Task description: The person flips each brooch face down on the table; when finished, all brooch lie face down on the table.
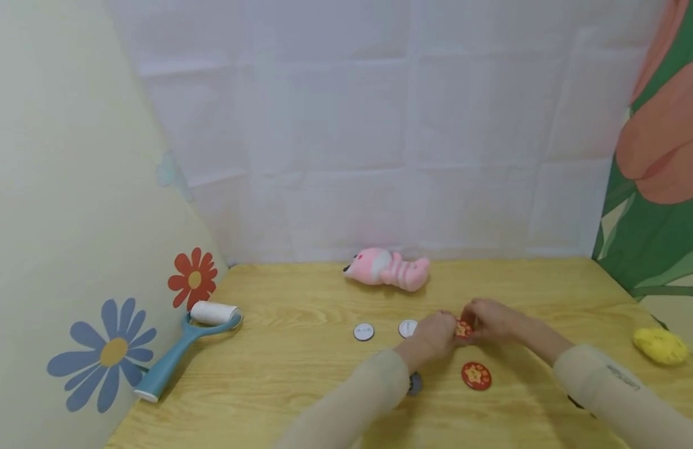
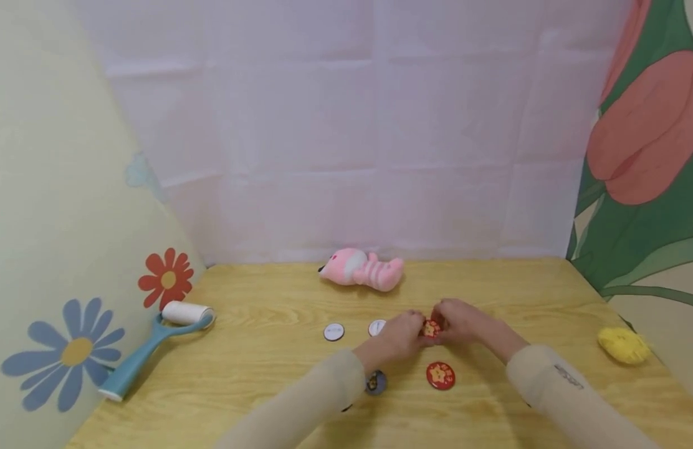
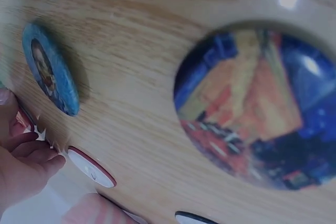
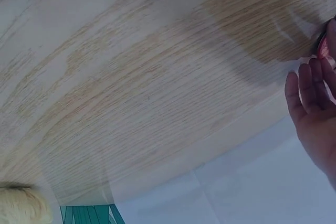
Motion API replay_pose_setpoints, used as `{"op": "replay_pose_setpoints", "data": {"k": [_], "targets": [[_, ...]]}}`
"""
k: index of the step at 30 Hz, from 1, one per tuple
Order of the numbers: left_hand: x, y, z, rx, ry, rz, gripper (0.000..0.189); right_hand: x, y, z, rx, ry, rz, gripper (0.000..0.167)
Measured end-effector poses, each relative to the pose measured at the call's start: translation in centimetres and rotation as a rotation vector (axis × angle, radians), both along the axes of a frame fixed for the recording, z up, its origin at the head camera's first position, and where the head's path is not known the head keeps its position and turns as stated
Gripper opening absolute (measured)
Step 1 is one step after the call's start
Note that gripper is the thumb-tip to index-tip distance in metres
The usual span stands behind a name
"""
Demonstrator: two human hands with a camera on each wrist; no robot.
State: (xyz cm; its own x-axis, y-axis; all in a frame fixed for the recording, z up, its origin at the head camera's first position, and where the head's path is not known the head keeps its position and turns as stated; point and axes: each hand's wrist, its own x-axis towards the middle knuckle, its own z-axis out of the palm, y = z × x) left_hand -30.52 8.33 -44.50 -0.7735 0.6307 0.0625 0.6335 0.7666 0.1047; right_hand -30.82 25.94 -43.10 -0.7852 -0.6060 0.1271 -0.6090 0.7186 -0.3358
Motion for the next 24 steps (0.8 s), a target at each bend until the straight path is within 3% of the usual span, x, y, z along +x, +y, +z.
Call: {"op": "replay_pose_setpoints", "data": {"k": [6,11,15,19,24], "targets": [[-0.4,-0.2,-0.2,-0.001,-0.017,-0.004,0.03,0.0,0.3,-0.2,0.006,0.024,0.019,0.032],[-0.4,0.0,-0.2,-0.046,-0.003,-0.014,0.028,0.3,0.1,-0.3,-0.017,-0.016,0.006,0.036],[-0.4,-0.4,0.0,-0.029,-0.031,-0.049,0.023,0.4,-0.1,-0.2,-0.025,-0.049,-0.028,0.039],[-0.4,-1.3,0.9,0.019,-0.057,-0.095,0.014,0.2,-0.1,0.3,-0.07,-0.046,-0.039,0.037],[-1.5,-1.5,2.6,0.088,-0.033,-0.132,0.009,-0.4,-0.1,1.7,-0.073,0.053,0.014,0.035]]}}
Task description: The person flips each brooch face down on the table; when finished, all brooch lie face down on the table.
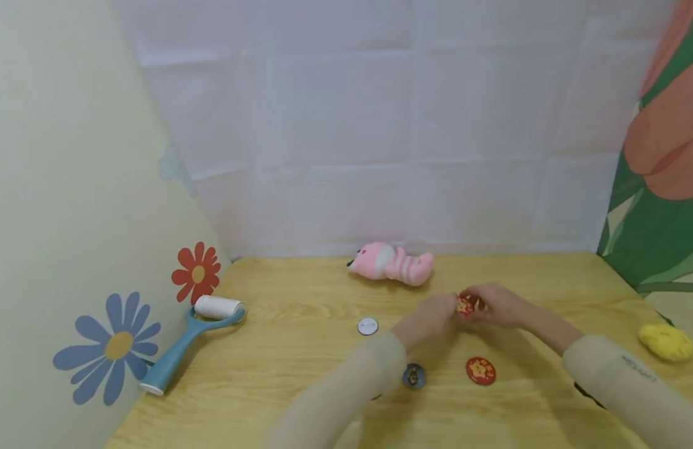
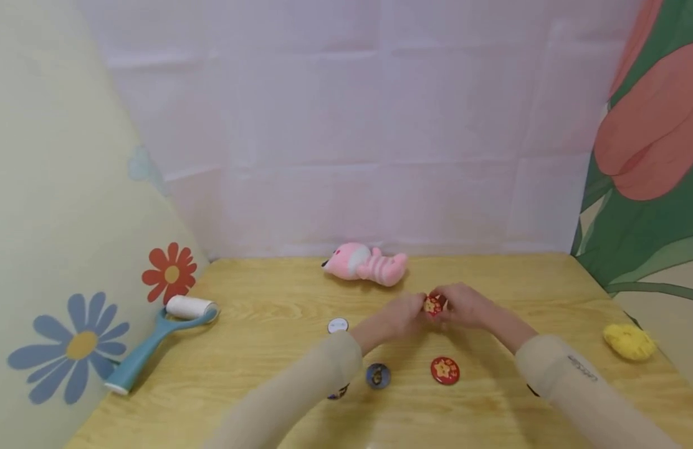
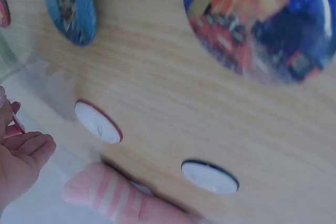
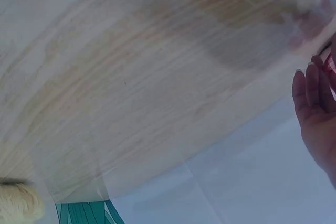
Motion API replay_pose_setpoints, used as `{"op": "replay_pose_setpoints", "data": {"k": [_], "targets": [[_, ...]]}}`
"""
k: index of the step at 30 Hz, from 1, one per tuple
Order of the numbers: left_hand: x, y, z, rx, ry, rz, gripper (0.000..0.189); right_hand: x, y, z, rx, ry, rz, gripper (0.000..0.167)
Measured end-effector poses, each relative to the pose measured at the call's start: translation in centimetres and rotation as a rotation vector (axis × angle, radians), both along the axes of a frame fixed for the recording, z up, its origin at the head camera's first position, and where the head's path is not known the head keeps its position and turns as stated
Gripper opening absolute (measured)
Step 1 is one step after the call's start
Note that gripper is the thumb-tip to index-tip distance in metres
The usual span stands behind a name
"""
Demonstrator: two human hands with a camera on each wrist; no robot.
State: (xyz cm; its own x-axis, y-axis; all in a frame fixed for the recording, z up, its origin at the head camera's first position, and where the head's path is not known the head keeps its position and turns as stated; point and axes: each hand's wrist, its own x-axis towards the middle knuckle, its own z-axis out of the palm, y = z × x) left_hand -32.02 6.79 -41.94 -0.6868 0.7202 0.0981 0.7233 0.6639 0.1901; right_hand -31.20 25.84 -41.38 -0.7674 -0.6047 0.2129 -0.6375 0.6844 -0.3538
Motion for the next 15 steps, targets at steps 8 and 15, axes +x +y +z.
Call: {"op": "replay_pose_setpoints", "data": {"k": [8,15], "targets": [[-0.8,-0.2,2.5,-0.017,0.129,0.017,0.019,-0.3,-0.2,2.1,-0.02,0.083,-0.004,0.036],[-0.9,-0.7,2.3,0.048,0.091,0.024,0.019,-0.2,-0.4,2.2,-0.053,0.081,0.023,0.034]]}}
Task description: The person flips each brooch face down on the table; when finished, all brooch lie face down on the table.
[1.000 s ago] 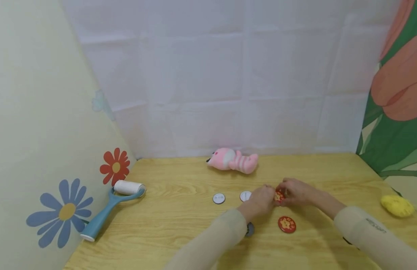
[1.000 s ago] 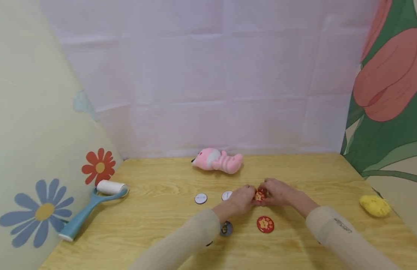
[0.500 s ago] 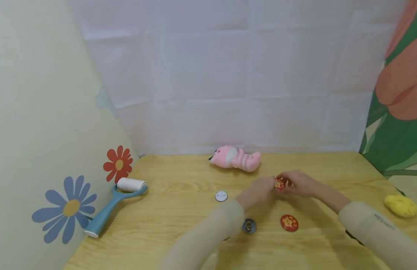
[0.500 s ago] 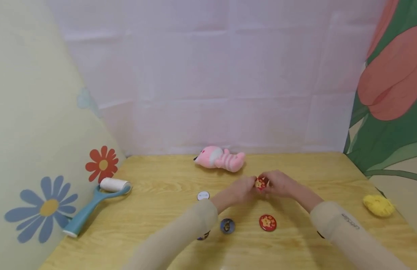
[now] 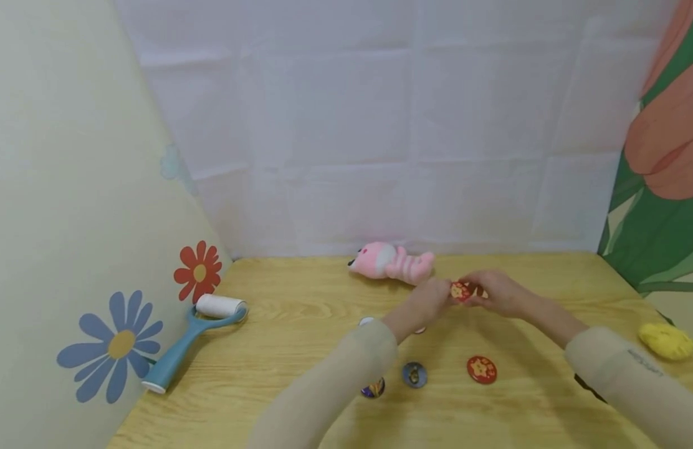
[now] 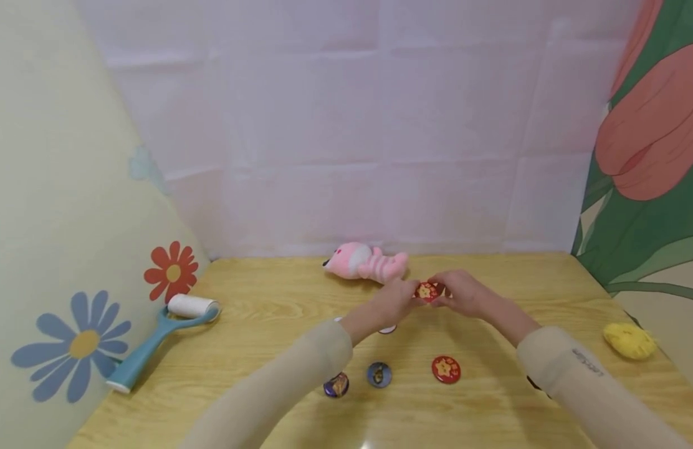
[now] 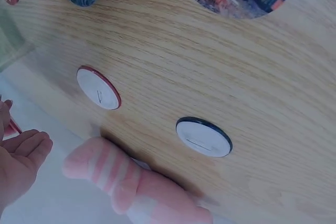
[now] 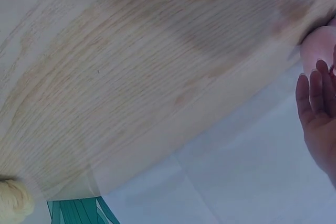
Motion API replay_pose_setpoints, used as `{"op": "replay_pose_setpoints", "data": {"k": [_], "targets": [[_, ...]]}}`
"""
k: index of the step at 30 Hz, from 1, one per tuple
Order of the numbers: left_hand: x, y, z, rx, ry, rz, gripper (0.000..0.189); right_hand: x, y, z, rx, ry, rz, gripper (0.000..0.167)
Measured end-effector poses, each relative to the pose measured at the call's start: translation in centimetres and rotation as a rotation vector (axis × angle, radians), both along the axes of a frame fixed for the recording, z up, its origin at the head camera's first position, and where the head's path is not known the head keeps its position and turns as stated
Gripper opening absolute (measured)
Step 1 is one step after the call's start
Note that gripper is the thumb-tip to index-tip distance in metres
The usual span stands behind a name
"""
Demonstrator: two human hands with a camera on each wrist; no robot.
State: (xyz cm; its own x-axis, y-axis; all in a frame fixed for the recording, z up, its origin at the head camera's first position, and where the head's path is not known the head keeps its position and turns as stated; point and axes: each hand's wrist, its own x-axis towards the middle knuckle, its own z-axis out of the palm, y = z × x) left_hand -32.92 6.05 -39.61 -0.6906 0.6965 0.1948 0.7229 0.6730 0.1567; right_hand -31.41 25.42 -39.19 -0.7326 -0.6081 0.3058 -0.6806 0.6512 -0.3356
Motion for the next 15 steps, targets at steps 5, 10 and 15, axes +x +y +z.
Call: {"op": "replay_pose_setpoints", "data": {"k": [5,10,15], "targets": [[0.25,-0.19,-0.1,0.027,-0.034,-0.028,0.016,0.25,-0.06,-0.33,-0.004,-0.023,-0.013,0.034],[0.46,-0.08,-0.03,0.026,-0.066,-0.013,0.018,0.4,0.01,-0.56,-0.013,-0.022,-0.017,0.034],[0.33,0.14,-0.25,0.022,-0.029,-0.008,0.017,0.36,0.13,-0.65,-0.023,-0.01,0.006,0.033]]}}
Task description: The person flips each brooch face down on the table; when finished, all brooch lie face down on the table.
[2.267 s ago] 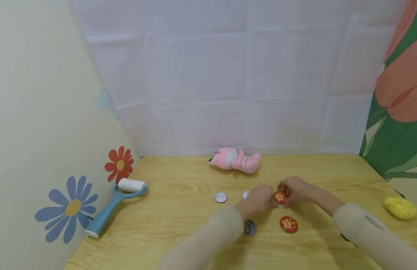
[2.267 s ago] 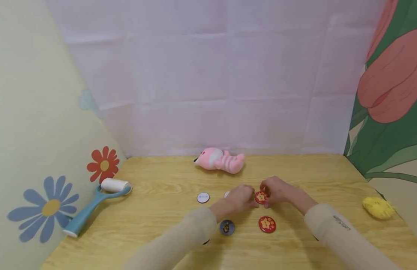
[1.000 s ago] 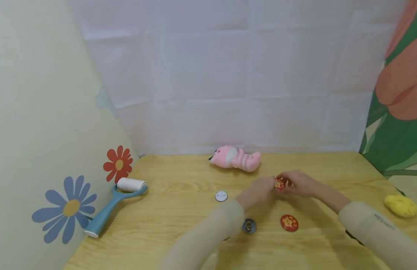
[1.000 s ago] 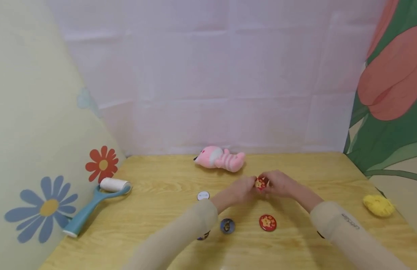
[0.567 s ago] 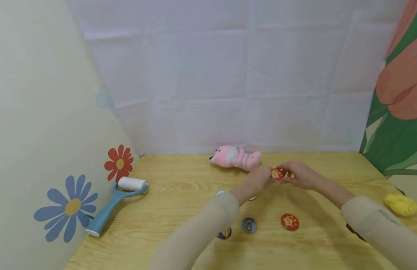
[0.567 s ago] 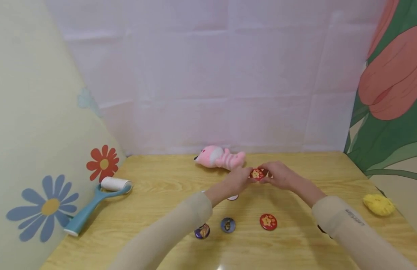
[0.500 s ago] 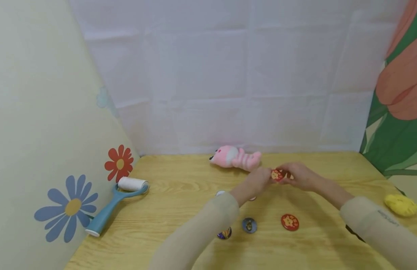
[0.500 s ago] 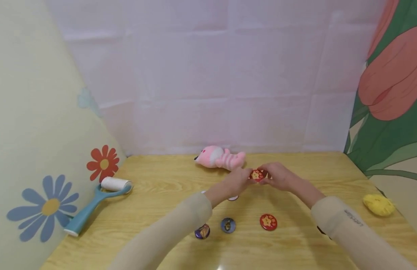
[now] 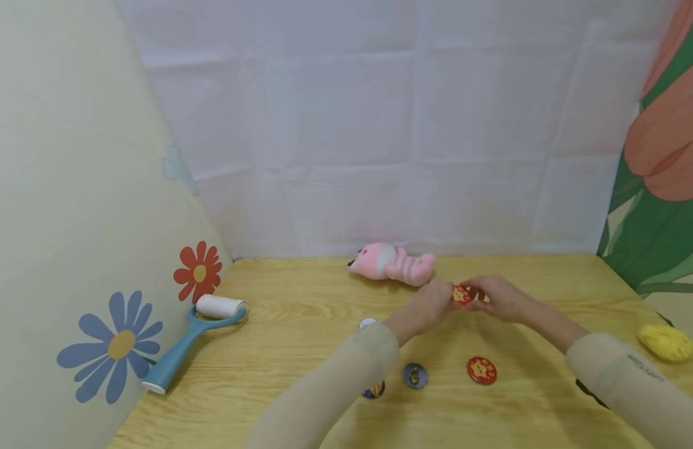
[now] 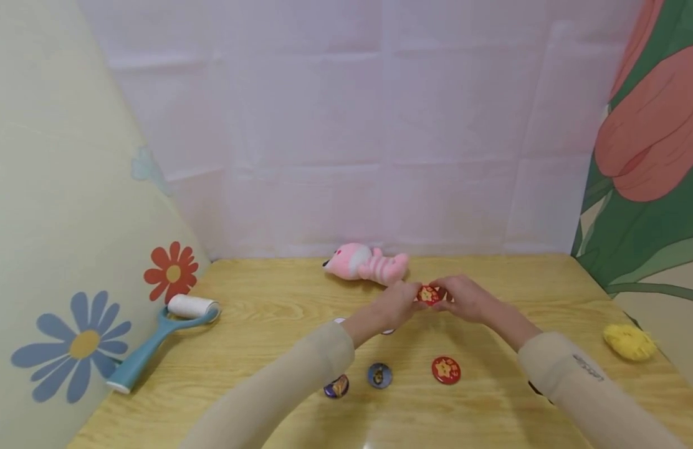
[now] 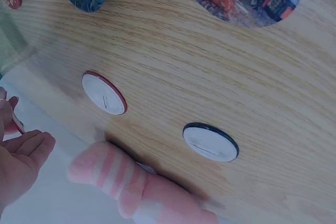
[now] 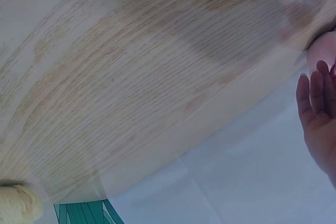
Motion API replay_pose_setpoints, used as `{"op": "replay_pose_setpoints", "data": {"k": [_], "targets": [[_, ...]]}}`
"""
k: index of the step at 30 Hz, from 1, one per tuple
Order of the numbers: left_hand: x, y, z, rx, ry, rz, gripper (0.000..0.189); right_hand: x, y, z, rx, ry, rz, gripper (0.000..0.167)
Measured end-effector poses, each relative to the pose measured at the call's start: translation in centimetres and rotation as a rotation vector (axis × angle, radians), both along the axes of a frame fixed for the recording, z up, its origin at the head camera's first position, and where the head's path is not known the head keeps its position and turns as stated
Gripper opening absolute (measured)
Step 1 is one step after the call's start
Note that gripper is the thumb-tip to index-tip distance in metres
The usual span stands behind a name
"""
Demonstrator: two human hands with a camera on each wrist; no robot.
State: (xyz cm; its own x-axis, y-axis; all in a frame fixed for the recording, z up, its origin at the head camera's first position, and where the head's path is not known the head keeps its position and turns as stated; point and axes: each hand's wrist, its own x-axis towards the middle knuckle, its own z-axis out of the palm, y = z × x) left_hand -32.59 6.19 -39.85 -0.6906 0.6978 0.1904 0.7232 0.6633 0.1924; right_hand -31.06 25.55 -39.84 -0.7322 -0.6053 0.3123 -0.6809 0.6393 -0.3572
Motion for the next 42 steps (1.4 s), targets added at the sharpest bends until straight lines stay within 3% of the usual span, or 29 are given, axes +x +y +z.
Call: {"op": "replay_pose_setpoints", "data": {"k": [6,16,23,27,33,38,39,42], "targets": [[0.1,0.0,-0.1,0.015,0.001,-0.017,0.018,0.0,0.0,-0.2,0.01,0.003,-0.003,0.033],[0.4,0.2,-0.4,-0.032,-0.016,0.041,0.02,0.1,0.1,-0.7,0.022,-0.006,0.0,0.035],[0.3,0.3,-0.5,-0.023,-0.027,0.019,0.017,0.1,0.4,-0.9,0.019,-0.007,-0.02,0.038],[0.3,0.3,-0.6,-0.028,0.003,0.016,0.017,0.1,0.5,-0.9,0.006,-0.006,-0.023,0.038],[0.1,0.4,-0.6,-0.064,0.042,0.066,0.017,0.2,0.4,-0.9,-0.049,0.048,-0.016,0.022],[0.0,0.2,-0.4,-0.056,0.037,0.065,0.017,0.4,0.1,-0.7,-0.116,-0.001,-0.096,0.015],[-0.5,0.3,-1.1,-0.037,0.059,0.051,0.019,0.4,0.1,-0.6,-0.131,-0.017,-0.118,0.016],[-0.4,0.3,-1.0,-0.031,0.084,0.044,0.026,0.4,0.0,-0.3,-0.165,-0.046,-0.166,0.018]]}}
